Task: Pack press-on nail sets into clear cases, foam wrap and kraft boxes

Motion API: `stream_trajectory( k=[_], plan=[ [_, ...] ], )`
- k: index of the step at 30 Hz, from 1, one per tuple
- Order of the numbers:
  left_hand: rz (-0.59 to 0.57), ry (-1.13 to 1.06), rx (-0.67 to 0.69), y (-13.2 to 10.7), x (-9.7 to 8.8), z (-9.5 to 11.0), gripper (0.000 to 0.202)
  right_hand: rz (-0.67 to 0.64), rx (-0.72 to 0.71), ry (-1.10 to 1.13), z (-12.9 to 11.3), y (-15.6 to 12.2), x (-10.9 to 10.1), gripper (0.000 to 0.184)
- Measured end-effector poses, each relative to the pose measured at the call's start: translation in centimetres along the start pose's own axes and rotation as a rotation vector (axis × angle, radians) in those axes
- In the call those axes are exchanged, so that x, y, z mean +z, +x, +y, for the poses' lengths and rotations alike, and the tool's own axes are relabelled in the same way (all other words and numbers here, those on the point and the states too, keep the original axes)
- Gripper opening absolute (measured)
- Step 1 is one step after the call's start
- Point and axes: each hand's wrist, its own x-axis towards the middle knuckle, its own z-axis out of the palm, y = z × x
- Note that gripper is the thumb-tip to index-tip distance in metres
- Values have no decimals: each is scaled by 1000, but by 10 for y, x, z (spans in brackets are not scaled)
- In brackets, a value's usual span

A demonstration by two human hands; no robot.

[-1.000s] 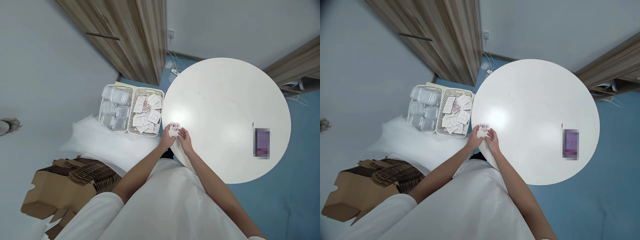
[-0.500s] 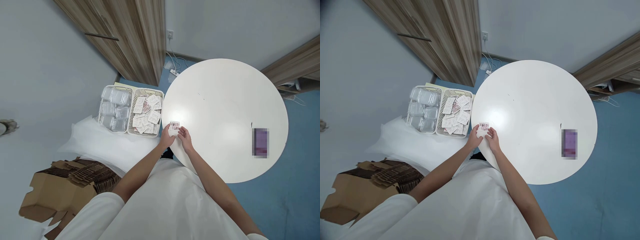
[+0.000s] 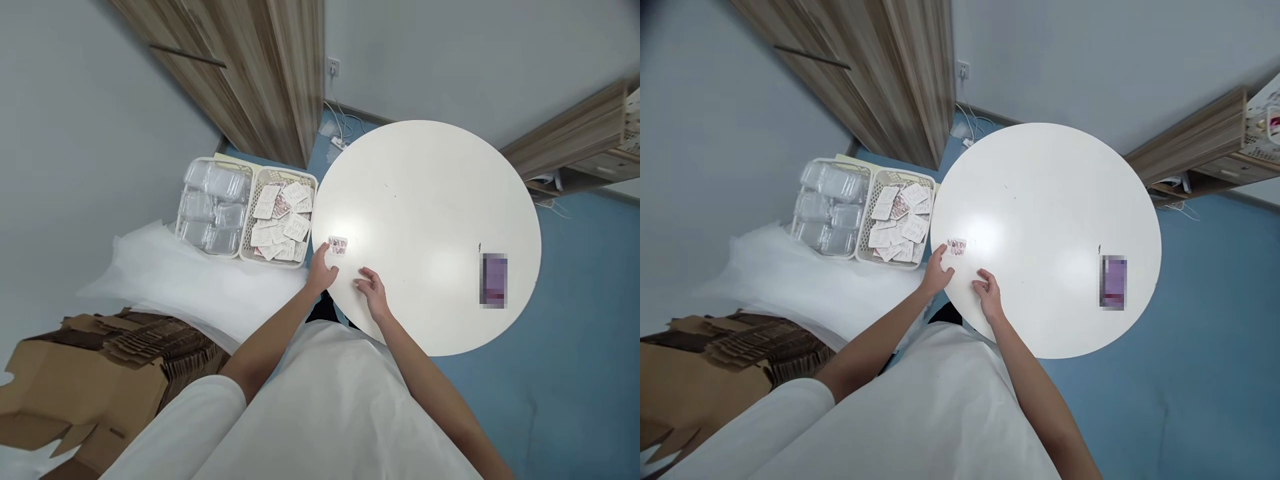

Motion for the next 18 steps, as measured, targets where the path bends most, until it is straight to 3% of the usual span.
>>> stream_trajectory(
  k=[4, 7, 14, 18],
  plan=[
    [4, -43, -28, -10, -4, 5, 58, -6, 12, -39, 4, -13, -24, 44],
    [41, -14, -90, -31, -7, 10, 51, -53, 2, -85, 8, -14, -36, 40],
    [120, -84, -219, -130, -11, 13, 42, -255, -55, -208, 13, -16, -32, 31],
    [6, -18, -282, -181, -31, 9, 40, -343, -123, -313, 6, -24, -12, 26]
  ],
)
